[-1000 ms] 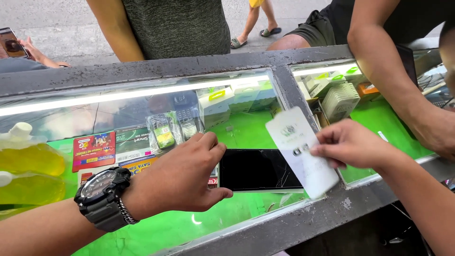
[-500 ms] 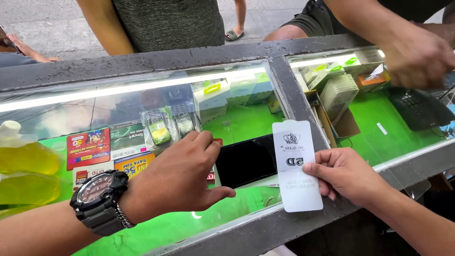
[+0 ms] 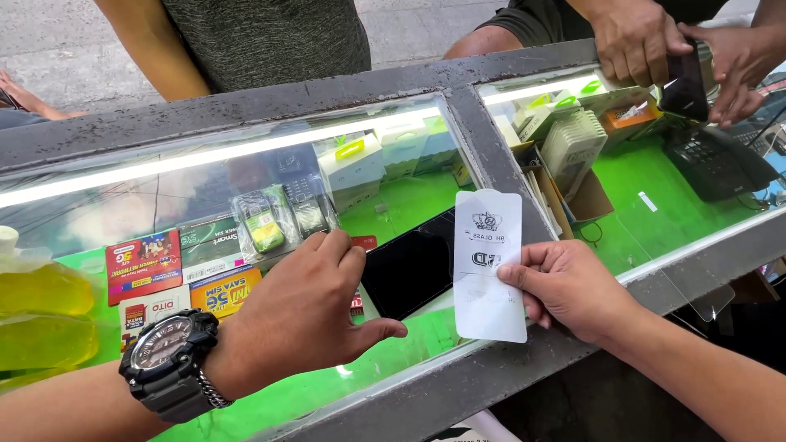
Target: Cleaning a mobile phone screen and carefully applying a new screen protector, including peeling the backing and aligning it.
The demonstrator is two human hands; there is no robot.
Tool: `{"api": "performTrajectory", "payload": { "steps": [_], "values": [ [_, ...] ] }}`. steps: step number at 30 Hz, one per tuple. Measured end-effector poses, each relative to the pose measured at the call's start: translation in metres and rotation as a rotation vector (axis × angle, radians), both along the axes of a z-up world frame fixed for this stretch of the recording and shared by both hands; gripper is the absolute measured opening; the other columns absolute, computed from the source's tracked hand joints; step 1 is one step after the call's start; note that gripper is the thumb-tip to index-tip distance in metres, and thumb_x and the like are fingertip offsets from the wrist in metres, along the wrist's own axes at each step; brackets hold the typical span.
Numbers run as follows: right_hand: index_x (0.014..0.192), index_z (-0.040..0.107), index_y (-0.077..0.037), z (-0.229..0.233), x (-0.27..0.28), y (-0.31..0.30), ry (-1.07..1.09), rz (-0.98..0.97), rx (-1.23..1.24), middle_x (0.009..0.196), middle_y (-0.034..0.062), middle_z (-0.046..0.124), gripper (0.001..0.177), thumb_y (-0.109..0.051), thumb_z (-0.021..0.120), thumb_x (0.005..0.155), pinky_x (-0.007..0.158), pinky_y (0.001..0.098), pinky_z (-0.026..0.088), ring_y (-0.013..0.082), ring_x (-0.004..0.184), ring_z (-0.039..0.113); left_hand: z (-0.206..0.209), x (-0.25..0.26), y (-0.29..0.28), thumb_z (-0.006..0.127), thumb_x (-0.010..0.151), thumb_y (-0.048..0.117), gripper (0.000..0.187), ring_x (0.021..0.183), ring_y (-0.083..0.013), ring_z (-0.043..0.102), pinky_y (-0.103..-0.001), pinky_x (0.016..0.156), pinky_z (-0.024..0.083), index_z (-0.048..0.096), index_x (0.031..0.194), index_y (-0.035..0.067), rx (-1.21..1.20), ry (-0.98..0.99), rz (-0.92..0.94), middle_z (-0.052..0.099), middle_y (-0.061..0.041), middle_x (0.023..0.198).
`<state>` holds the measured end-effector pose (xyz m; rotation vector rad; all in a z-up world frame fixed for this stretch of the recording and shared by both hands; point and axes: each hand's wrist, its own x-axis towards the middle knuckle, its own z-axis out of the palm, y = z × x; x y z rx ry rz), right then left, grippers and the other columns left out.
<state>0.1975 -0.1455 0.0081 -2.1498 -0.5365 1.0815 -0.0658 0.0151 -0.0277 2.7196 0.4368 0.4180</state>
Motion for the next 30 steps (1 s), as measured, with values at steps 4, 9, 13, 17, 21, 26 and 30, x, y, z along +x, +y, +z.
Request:
{"api": "performTrajectory", "payload": {
  "steps": [4,9,13,17,21,26,30],
  "values": [
    [0.085,0.076,0.008,-0.01,-0.003,-0.004,0.022,-0.013,0.055,0.045,0.0167,0.054,0.018,-0.007,0.073,0.095,0.034,0.0306,0.037,0.0199,0.036,0.042,-0.004,0.001,0.0,0.085,0.074,0.076,0.082,0.093,-0.0359,0.062,-0.045,0.083,0.052,0.065,0.098,0.0,0.006,-0.044,0.001,0.064,-0.017,0.104],
    [0.088,0.077,0.012,-0.01,-0.017,0.0,0.086,-0.051,0.102,0.044,0.0203,0.056,0.019,-0.004,0.072,0.095,0.033,0.033,0.039,0.0225,0.033,0.043,-0.007,0.001,0.0,0.084,0.073,0.079,0.082,0.087,-0.036,0.063,-0.045,0.079,0.052,0.066,0.092,0.001,0.032,-0.062,-0.003,0.064,-0.018,0.101],
    [0.088,0.078,0.012,-0.01,-0.011,-0.002,0.086,-0.029,0.1,0.044,0.0202,0.057,0.019,-0.005,0.071,0.095,0.033,0.0326,0.039,0.0225,0.034,0.044,-0.006,0.0,0.002,0.084,0.073,0.079,0.099,0.087,-0.0349,0.063,-0.043,0.079,0.052,0.062,0.116,-0.008,0.033,-0.068,-0.018,0.062,-0.016,0.097],
    [0.101,0.081,0.009,-0.005,-0.001,-0.003,0.055,0.017,0.053,0.047,0.0165,0.056,0.019,-0.007,0.073,0.094,0.034,0.0311,0.039,0.02,0.037,0.047,-0.001,-0.001,0.002,0.084,0.075,0.077,0.093,0.088,-0.0347,0.061,-0.043,0.08,0.051,0.062,0.113,-0.005,0.032,-0.016,-0.003,0.062,-0.017,0.1],
    [0.095,0.081,0.008,0.013,0.007,0.01,-0.063,0.033,-0.064,0.054,0.0199,0.062,0.015,-0.005,0.073,0.097,0.04,0.032,0.038,0.023,0.042,0.047,0.006,-0.002,0.002,0.084,0.079,0.071,0.074,0.088,-0.0329,0.058,-0.044,0.076,0.051,0.061,0.098,0.003,-0.033,0.046,0.011,0.06,-0.014,0.097],
    [0.091,0.08,0.008,0.009,0.043,0.018,-0.105,0.088,-0.016,0.051,0.0182,0.058,0.016,-0.006,0.074,0.096,0.042,0.0308,0.036,0.0219,0.042,0.044,0.012,-0.003,0.012,0.081,0.083,0.066,0.067,0.089,-0.0313,0.054,-0.048,0.074,0.051,0.058,0.099,0.004,-0.04,0.133,-0.046,0.056,-0.012,0.097],
    [0.091,0.08,0.009,0.012,0.039,0.029,-0.051,0.119,-0.01,0.055,0.0203,0.061,0.015,-0.005,0.075,0.095,0.047,0.0322,0.039,0.0241,0.044,0.047,0.018,-0.002,0.021,0.082,0.084,0.06,0.062,0.09,-0.0301,0.054,-0.047,0.078,0.05,0.058,0.103,0.006,-0.088,0.174,-0.123,0.056,-0.011,0.1]
  ]
}}
